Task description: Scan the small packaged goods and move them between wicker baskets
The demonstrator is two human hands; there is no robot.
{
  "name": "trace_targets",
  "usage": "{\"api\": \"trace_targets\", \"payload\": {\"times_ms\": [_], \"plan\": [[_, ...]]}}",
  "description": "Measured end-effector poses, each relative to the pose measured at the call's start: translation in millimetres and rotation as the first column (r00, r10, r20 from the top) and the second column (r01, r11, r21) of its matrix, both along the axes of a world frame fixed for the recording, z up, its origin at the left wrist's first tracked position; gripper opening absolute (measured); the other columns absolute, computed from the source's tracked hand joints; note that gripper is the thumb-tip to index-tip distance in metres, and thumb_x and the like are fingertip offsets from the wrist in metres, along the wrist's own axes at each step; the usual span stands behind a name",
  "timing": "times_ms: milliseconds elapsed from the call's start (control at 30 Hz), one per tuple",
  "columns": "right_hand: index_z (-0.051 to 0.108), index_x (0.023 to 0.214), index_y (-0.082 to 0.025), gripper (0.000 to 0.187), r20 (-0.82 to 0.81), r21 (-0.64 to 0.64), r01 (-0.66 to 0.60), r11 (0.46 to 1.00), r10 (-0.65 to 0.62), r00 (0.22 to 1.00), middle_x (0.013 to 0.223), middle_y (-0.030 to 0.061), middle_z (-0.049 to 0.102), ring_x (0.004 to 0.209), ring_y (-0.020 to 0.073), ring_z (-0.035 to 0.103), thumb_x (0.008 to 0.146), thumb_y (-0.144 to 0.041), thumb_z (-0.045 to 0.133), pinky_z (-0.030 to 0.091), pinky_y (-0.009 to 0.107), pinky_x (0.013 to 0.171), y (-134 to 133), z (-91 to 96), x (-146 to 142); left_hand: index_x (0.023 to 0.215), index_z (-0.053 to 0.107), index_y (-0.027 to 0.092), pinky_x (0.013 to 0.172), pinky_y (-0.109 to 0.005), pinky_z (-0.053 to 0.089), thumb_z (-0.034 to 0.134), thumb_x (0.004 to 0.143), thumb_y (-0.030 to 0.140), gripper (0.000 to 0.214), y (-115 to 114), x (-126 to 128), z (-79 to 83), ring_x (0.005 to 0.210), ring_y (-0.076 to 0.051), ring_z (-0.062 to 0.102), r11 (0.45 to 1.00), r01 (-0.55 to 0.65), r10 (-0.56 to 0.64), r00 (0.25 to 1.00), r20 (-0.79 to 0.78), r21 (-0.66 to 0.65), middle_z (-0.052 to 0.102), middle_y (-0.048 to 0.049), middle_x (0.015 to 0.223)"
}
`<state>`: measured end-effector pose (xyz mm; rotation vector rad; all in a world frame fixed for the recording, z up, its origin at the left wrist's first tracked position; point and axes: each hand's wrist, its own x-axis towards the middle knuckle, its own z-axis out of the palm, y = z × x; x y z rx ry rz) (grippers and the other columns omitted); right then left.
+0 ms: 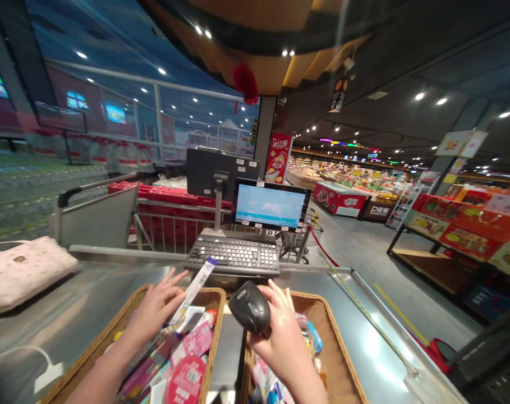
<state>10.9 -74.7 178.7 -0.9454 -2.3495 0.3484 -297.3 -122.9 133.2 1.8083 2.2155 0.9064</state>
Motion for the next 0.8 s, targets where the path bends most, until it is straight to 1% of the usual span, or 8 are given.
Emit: {"api": "trace_targets", "payload": {"times_ms": [267, 367, 467, 567, 633, 700, 800], "plan": [[0.061, 0.123, -0.026, 0.062, 0.022, -0.011, -0.058, 0.998, 0.059, 0.998, 0.132, 0.0056, 0.058, 0.141, 0.0307, 0.034, 0.064, -0.009, 0.052, 0.015, 0.062, 0.117, -5, -4.1, -26, 0.072, 0.068, 0.024, 0.104, -0.076, 0.02, 0.039, 0.09, 0.042, 0.038, -38, -37, -29.9, 0.144, -0.036, 0.027, 0.984, -0.171, 0.17, 0.985, -0.027, -0.038, 0.051, -0.0064, 0.145], [0.063, 0.12, -0.026, 0.06, 0.023, -0.011, -0.082, 0.997, 0.082, 0.996, 0.131, 0.0059, 0.058, 0.141, 0.0306, 0.035, 0.064, -0.008, 0.052, 0.016, 0.062, 0.117, -6, -7.0, -35, 0.072, 0.07, 0.026, 0.102, -0.078, 0.021, 0.039, 0.09, 0.04, 0.038, -54, -49, -44.0, 0.144, -0.036, 0.029, 0.967, -0.252, 0.25, 0.967, -0.041, -0.05, 0.054, -0.0055, 0.143], [0.063, 0.119, -0.025, 0.059, 0.033, -0.027, -0.093, 0.995, 0.094, 0.995, 0.13, 0.0065, 0.059, 0.141, 0.0317, 0.034, 0.063, -0.009, 0.052, 0.015, 0.064, 0.116, -7, -9.9, -44, 0.071, 0.071, 0.027, 0.1, -0.078, 0.023, 0.041, 0.088, 0.039, 0.036, -70, -59, -56.7, 0.142, -0.037, 0.032, 0.94, -0.324, 0.319, 0.946, -0.059, -0.105, 0.057, -0.0042, 0.139], [0.064, 0.118, -0.025, 0.058, 0.048, -0.046, -0.114, 0.992, 0.116, 0.992, 0.129, 0.007, 0.059, 0.141, 0.0322, 0.034, 0.063, -0.009, 0.053, 0.015, 0.065, 0.116, -8, -11.5, -52, 0.069, 0.071, 0.027, 0.099, -0.078, 0.024, 0.042, 0.086, 0.038, 0.036, -82, -64, -65.7, 0.141, -0.037, 0.034, 0.913, -0.374, 0.365, 0.927, -0.086, -0.164, 0.059, -0.0045, 0.137], [0.064, 0.118, -0.025, 0.06, 0.048, -0.049, -0.128, 0.991, 0.131, 0.99, 0.128, 0.0073, 0.06, 0.141, 0.0322, 0.035, 0.062, -0.008, 0.052, 0.015, 0.064, 0.116, -9, -11.9, -58, 0.066, 0.07, 0.026, 0.099, -0.078, 0.023, 0.043, 0.085, 0.036, 0.035, -88, -66, -70.1, 0.139, -0.038, 0.037, 0.901, -0.387, 0.372, 0.922, -0.109, -0.194, 0.061, -0.0053, 0.135], [0.064, 0.119, -0.025, 0.06, 0.042, -0.053, -0.14, 0.989, 0.142, 0.989, 0.128, 0.0071, 0.06, 0.14, 0.0318, 0.035, 0.062, -0.008, 0.053, 0.014, 0.064, 0.116, -10, -12.3, -63, 0.063, 0.069, 0.025, 0.099, -0.078, 0.023, 0.045, 0.084, 0.035, 0.033, -92, -66, -74.0, 0.138, -0.039, 0.038, 0.892, -0.396, 0.375, 0.917, -0.134, -0.217, 0.062, -0.0066, 0.133], [0.064, 0.118, -0.026, 0.056, 0.033, -0.076, -0.157, 0.985, 0.159, 0.987, 0.127, 0.0072, 0.06, 0.14, 0.0324, 0.036, 0.065, -0.011, 0.055, 0.014, 0.065, 0.116, -12, -13.8, -69, 0.06, 0.067, 0.025, 0.099, -0.078, 0.024, 0.049, 0.081, 0.032, 0.028, -96, -65, -79.5, 0.137, -0.039, 0.04, 0.868, -0.434, 0.397, 0.899, -0.187, -0.241, 0.065, -0.0065, 0.129]]}}
